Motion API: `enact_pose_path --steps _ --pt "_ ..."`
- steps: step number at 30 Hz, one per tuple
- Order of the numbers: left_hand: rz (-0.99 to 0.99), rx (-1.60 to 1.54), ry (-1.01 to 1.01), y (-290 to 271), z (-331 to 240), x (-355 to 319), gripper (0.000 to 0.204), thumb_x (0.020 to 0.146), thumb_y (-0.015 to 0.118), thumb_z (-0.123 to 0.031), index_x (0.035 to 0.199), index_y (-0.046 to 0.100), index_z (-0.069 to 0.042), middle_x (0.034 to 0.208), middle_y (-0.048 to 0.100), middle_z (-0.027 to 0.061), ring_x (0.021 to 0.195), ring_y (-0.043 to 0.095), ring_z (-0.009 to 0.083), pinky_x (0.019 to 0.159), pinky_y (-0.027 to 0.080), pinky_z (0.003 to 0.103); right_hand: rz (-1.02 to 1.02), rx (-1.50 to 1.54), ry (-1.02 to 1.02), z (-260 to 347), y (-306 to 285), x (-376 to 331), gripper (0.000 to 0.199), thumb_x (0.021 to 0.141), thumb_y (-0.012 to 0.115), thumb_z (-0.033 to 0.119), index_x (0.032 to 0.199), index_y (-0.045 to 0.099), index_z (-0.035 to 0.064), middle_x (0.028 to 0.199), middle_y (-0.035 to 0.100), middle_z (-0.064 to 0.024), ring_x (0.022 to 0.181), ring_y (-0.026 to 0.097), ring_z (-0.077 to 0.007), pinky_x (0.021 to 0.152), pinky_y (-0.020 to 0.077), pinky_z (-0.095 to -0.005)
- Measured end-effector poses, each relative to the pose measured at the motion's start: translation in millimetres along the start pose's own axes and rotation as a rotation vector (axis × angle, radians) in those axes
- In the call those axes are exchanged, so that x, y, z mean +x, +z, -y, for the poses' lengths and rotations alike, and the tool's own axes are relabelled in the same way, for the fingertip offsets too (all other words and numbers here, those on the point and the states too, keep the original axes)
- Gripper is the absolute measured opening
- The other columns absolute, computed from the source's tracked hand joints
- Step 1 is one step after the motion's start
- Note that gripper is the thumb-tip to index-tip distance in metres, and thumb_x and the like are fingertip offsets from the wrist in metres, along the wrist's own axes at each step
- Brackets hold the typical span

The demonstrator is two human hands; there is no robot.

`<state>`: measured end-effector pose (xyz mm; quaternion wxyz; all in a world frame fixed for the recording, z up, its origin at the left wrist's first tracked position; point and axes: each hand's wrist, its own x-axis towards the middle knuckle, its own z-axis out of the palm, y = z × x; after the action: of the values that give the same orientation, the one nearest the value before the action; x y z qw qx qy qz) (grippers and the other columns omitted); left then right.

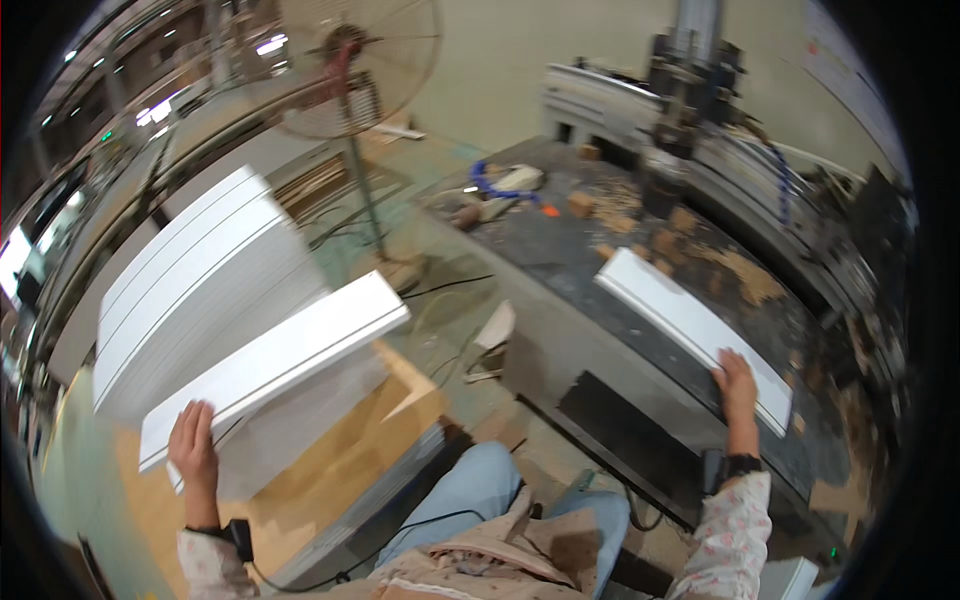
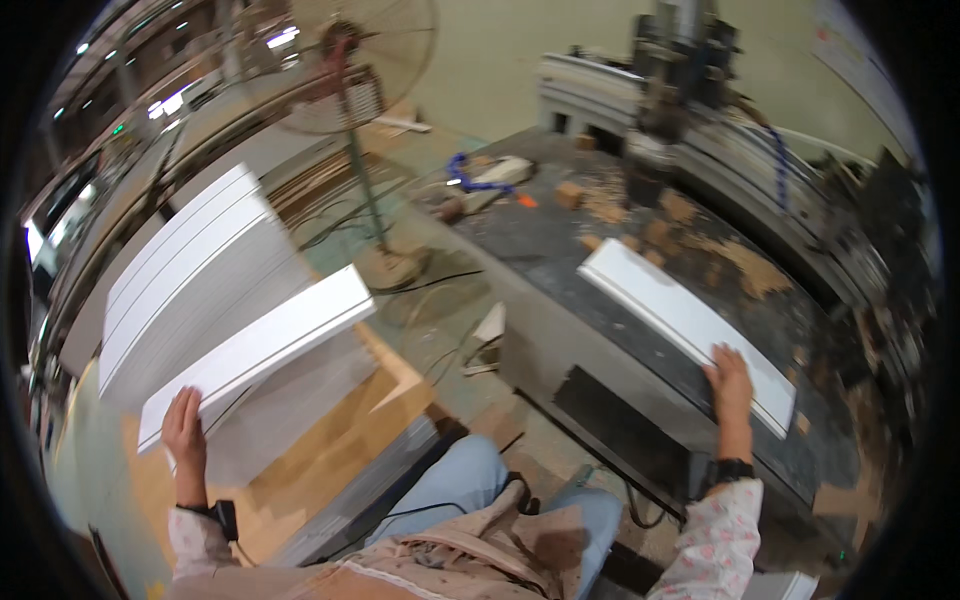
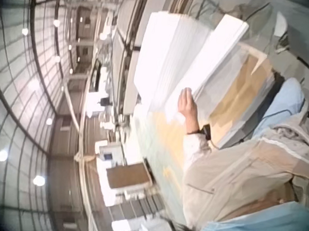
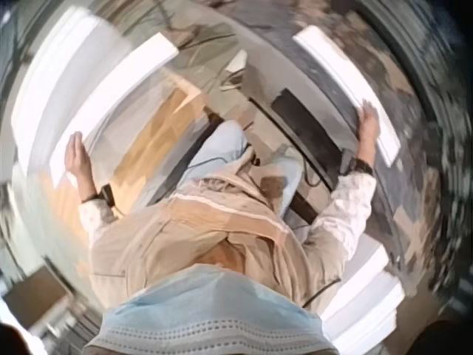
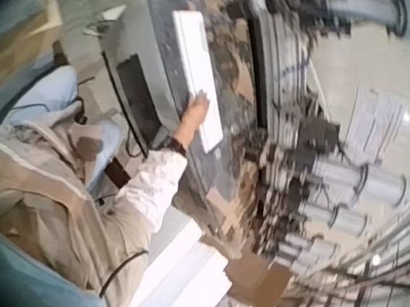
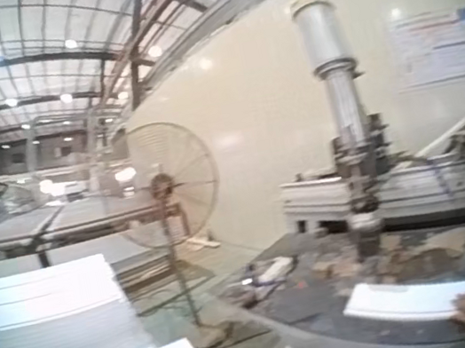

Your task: Feeding wood panels into an industrial machine and stacking the processed pieces.

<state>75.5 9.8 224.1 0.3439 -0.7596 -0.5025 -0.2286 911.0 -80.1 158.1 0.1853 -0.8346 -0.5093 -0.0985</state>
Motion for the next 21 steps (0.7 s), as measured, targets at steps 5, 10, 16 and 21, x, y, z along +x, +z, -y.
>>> enact_pose_path --steps 5,10,16,21 --pt "0.061 0.035 -0.121 22 7 -28 0.031 0.086 0.060 -0.002 0.115 0.066 -0.009 0.110 0.067 0.0110 0.103 0.065 0.0304 0.088 0.053 0.042 -0.008 -0.034 0.027 -3 -5 0 0.041 0.088 0.065 0.016 0.128 0.060 0.0081 0.136 0.056 -0.0159 0.131 0.046 -0.0370 0.107 0.0386 -0.0412" --pt "0.359 -0.001 -0.283 16 -4 -54 0.055 0.082 0.069 -0.022 0.134 0.052 -0.012 0.125 0.059 0.0119 0.116 0.055 0.0342 0.094 0.047 0.047 0.018 0.045 0.002 6 7 13 0.041 0.088 0.066 0.010 0.127 0.060 0.0045 0.136 0.054 -0.0198 0.131 0.044 -0.0410 0.107 0.0378 -0.0422" --pt "0.401 -0.025 -0.354 75 0 -57 0.072 0.082 0.067 -0.049 0.141 0.046 -0.014 0.138 0.048 0.0133 0.130 0.042 0.0392 0.106 0.033 0.058 0.020 0.577 0.153 -126 29 19 0.043 0.095 0.056 0.011 0.136 0.049 -0.0021 0.148 0.040 -0.0156 0.138 0.035 -0.0251 0.107 0.0385 -0.0390" --pt "0.405 0.091 -0.415 41 17 -65 0.071 0.081 0.067 -0.052 0.137 0.049 -0.011 0.135 0.049 0.0140 0.129 0.043 0.0376 0.107 0.032 0.059 0.074 0.585 0.241 -8 35 13 0.037 0.097 0.056 0.025 0.124 0.063 0.0006 0.121 0.064 -0.0202 0.109 0.061 -0.0368 0.095 0.0487 -0.0384"
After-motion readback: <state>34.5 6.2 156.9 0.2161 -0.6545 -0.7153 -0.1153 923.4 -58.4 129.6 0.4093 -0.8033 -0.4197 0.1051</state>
